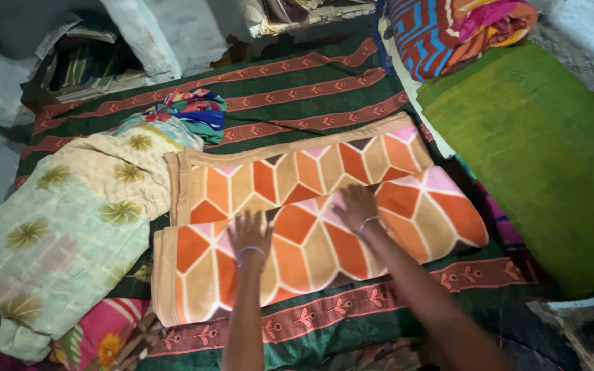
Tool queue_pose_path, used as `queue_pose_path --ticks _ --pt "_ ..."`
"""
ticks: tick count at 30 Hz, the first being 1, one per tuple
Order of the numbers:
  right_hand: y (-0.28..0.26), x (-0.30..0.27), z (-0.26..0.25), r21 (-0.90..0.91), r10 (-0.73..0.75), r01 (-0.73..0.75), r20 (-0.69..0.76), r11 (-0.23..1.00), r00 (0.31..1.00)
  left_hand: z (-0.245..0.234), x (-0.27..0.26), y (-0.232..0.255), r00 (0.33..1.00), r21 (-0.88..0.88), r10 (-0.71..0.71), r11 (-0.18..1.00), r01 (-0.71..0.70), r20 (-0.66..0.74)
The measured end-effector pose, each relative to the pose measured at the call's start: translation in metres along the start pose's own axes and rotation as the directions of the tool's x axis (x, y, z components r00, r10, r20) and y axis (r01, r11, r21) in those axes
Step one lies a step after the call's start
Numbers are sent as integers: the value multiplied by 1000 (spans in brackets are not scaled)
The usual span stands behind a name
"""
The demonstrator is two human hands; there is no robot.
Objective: The person folds a geometric patterned blanket and then a floral-patterned cloth on a bed, smoothing the fabrics by hand.
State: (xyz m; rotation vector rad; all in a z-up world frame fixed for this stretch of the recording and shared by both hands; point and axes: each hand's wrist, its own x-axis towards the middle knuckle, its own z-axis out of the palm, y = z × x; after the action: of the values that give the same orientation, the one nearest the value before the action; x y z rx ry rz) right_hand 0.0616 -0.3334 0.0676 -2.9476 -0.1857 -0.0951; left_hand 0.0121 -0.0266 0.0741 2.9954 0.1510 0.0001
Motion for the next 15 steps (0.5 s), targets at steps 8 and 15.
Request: queue_pose_path --ticks 8,15 --pt "59 -47 -33 22 157 -159 -330 987 931 1 -24 -37 967 165 -240 954 251 -85" --pt "64 -52 -14 -34 101 -126 -411 991 906 8 -33 -38 991 67 -129 989 131 -34"
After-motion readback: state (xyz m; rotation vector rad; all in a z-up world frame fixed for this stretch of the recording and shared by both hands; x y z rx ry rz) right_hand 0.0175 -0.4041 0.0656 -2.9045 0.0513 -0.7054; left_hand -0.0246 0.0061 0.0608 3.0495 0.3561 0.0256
